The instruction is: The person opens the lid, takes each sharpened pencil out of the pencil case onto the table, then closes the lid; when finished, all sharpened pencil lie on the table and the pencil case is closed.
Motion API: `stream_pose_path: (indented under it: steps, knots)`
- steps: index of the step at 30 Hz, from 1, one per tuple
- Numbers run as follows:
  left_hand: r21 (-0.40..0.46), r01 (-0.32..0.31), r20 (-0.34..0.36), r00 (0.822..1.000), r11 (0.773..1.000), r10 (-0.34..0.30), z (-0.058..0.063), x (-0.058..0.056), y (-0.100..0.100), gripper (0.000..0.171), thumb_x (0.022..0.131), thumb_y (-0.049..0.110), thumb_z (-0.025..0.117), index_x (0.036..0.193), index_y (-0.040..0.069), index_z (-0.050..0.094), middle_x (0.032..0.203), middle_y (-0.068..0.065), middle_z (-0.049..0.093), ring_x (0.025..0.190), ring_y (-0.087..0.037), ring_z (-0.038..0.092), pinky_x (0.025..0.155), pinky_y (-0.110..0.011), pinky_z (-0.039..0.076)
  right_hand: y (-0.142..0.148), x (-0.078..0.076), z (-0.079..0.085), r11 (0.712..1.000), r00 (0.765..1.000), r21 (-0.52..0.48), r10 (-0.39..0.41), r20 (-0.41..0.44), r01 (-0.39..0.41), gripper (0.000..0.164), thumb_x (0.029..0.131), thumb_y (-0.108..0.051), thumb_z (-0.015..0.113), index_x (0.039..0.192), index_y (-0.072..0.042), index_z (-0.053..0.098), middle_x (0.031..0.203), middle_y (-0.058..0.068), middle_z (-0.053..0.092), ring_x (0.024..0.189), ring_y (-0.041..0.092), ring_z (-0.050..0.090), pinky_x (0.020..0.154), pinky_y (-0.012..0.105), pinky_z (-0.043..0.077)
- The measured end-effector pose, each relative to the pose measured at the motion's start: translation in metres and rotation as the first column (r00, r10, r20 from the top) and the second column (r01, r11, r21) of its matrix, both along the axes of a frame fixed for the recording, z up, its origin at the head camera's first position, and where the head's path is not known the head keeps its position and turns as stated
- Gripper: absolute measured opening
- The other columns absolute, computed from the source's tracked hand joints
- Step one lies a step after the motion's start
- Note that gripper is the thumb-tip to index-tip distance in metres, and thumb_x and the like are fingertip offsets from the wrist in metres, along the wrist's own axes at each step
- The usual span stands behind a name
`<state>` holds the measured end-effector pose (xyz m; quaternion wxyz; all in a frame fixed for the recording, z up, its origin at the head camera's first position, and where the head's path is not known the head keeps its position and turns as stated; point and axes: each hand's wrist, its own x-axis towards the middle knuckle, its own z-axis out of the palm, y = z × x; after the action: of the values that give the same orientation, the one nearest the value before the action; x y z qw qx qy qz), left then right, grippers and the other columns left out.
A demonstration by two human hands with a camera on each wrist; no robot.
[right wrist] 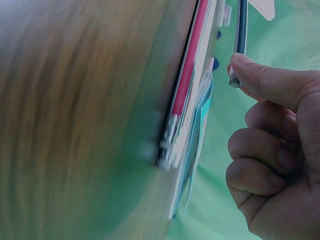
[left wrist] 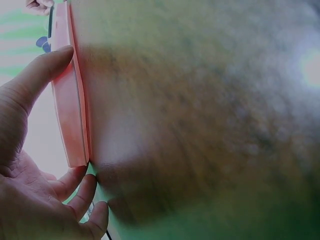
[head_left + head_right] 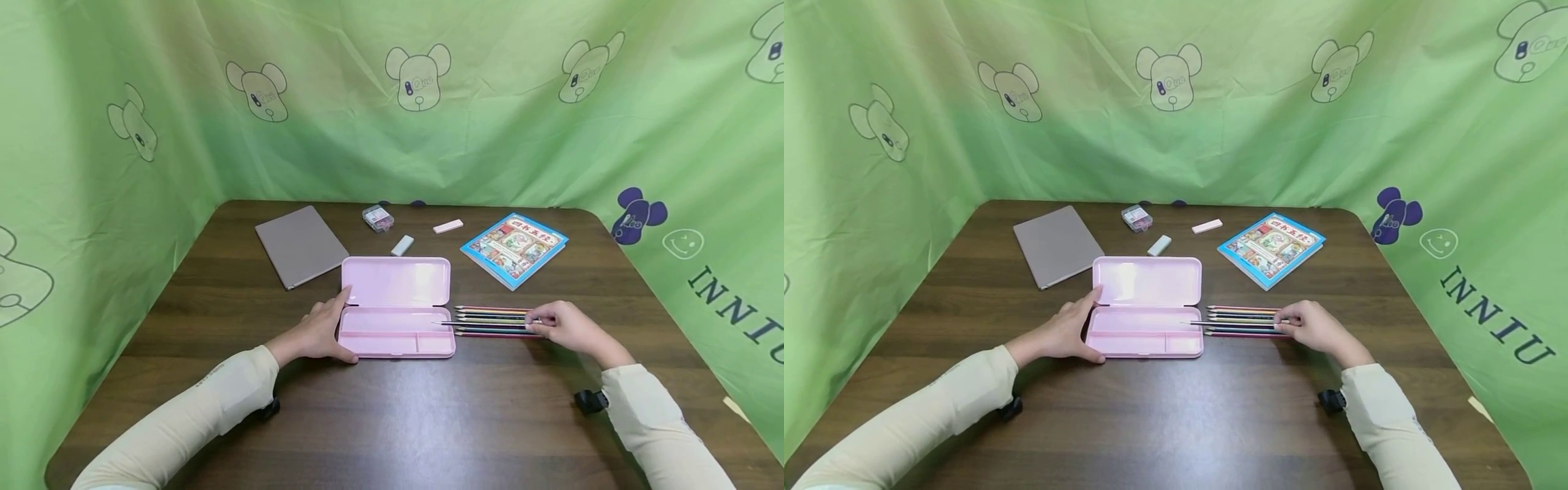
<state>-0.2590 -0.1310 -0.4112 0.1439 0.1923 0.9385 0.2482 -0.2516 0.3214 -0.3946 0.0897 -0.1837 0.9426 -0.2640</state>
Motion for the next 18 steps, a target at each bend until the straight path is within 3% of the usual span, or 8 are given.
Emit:
stream_pose_path:
  steps: [6,8,13,18]
  knots:
    - [-0.002,0.0,0.009,1.0,1.0,0.0,0.0,0.0,0.0,0.128,0.057,0.048,0.084,0.149,0.01,0.003,0.147,-0.017,0.03,0.12,-0.037,0.036,0.093,-0.059,0.033,0.013,0.005,0.001,1.0,1.0,0.007,-0.006,0.001,0.006,0.004,0.084,-0.01,0.066,0.083,-0.006,0.066,0.062,-0.005,0.051,0.051,-0.001,0.033,0.048,0.021,0.03]
    - [0.0,0.0,0.009,1.0,1.0,0.0,0.0,0.0,0.0,0.128,0.057,0.048,0.084,0.149,0.01,0.003,0.148,-0.017,0.029,0.121,-0.037,0.036,0.093,-0.059,0.033,0.018,0.007,0.001,1.0,1.0,0.009,-0.008,-0.002,0.008,0.004,0.084,-0.009,0.066,0.082,-0.005,0.066,0.062,-0.006,0.051,0.051,-0.001,0.033,0.048,0.021,0.03]
    - [0.006,0.003,0.005,1.0,1.0,-0.003,0.0,0.0,-0.001,0.128,0.057,0.048,0.084,0.149,0.01,0.003,0.148,-0.017,0.029,0.12,-0.037,0.036,0.093,-0.059,0.033,0.029,0.014,0.0,0.999,0.999,0.014,-0.034,-0.019,0.035,0.005,0.083,-0.009,0.066,0.082,-0.005,0.067,0.054,-0.011,0.031,0.048,-0.002,0.026,0.047,0.021,0.027]
    - [0.008,0.004,0.013,1.0,1.0,-0.004,0.0,-0.001,-0.001,0.128,0.057,0.048,0.084,0.149,0.01,0.003,0.149,-0.017,0.027,0.122,-0.037,0.035,0.094,-0.059,0.032,0.039,0.021,-0.001,0.999,0.999,0.008,-0.047,-0.026,0.047,0.005,0.082,-0.008,0.067,0.083,-0.003,0.067,0.053,-0.013,0.028,0.048,-0.002,0.025,0.046,0.021,0.026]
